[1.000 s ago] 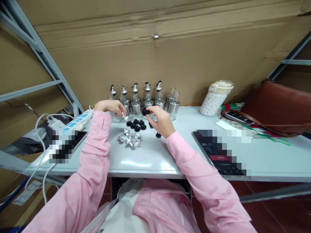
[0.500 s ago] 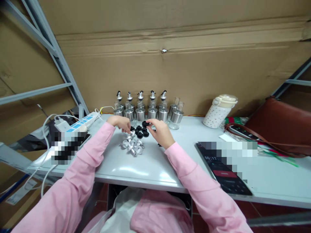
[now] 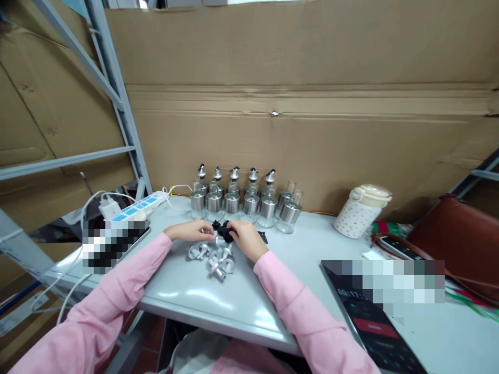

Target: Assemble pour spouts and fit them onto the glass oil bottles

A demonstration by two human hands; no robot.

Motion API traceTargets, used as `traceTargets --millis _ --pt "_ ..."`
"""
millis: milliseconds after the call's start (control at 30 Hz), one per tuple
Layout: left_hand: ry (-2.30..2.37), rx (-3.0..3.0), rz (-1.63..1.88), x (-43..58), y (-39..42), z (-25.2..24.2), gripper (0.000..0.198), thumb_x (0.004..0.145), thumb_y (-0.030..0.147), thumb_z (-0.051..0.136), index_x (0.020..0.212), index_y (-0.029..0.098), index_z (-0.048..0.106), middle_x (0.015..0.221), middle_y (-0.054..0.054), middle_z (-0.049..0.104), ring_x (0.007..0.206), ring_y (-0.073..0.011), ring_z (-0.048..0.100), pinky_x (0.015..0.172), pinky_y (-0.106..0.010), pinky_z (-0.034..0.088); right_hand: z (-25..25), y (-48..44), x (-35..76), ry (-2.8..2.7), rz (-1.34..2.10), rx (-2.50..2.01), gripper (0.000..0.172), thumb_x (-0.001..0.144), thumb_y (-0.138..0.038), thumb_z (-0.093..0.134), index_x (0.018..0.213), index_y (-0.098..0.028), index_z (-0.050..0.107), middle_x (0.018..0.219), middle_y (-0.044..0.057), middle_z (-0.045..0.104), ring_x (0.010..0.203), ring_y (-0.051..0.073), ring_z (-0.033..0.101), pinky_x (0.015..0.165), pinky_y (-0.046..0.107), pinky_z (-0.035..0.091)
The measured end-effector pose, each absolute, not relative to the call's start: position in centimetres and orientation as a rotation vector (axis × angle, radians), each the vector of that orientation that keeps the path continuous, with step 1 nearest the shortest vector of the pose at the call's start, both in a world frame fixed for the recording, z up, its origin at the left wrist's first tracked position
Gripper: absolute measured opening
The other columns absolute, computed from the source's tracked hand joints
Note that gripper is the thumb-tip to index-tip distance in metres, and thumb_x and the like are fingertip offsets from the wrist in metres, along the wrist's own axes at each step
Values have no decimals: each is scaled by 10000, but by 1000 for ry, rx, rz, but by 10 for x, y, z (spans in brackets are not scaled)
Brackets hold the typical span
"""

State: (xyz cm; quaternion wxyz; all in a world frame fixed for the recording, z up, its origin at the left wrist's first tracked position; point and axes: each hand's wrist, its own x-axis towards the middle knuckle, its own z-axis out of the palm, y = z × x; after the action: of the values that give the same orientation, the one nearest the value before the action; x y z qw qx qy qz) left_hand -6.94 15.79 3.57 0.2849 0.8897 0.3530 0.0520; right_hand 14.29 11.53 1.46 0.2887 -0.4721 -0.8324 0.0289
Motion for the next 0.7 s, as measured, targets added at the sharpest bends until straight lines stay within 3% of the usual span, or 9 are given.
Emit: traceTargets --millis 167,300,533,700 --pt "876 2463 317 -54 153 22 412 866 444 432 723 111 627 754 -33 568 684 -127 506 671 -225 404 17 111 141 -2277 165 -1240 273 785 -34 530 1000 -166 635 965 89 691 865 191 642 804 325 467" --pt "875 2498 388 -53 151 15 503 888 490 367 619 119 575 719 -34 534 649 -123 485 661 -238 401 21 106 138 -2312 196 -1290 279 750 -43 586 997 -171 615 958 76 688 844 198 638 761 312 455" --pt "1027 2468 562 -59 135 17 381 899 432 357 709 152 531 747 -26 546 710 -145 490 703 -252 405 24 104 136 -2306 -18 -1390 269 758 -77 576 1008 -175 563 984 94 662 981 269 571 805 388 382" --pt "1115 2287 739 -57 128 21 336 914 424 308 773 176 486 792 -19 539 791 -163 508 757 -264 415 27 104 146 -2220 -24 -1393 206 771 -60 480 901 -171 597 918 77 633 846 196 572 730 299 393"
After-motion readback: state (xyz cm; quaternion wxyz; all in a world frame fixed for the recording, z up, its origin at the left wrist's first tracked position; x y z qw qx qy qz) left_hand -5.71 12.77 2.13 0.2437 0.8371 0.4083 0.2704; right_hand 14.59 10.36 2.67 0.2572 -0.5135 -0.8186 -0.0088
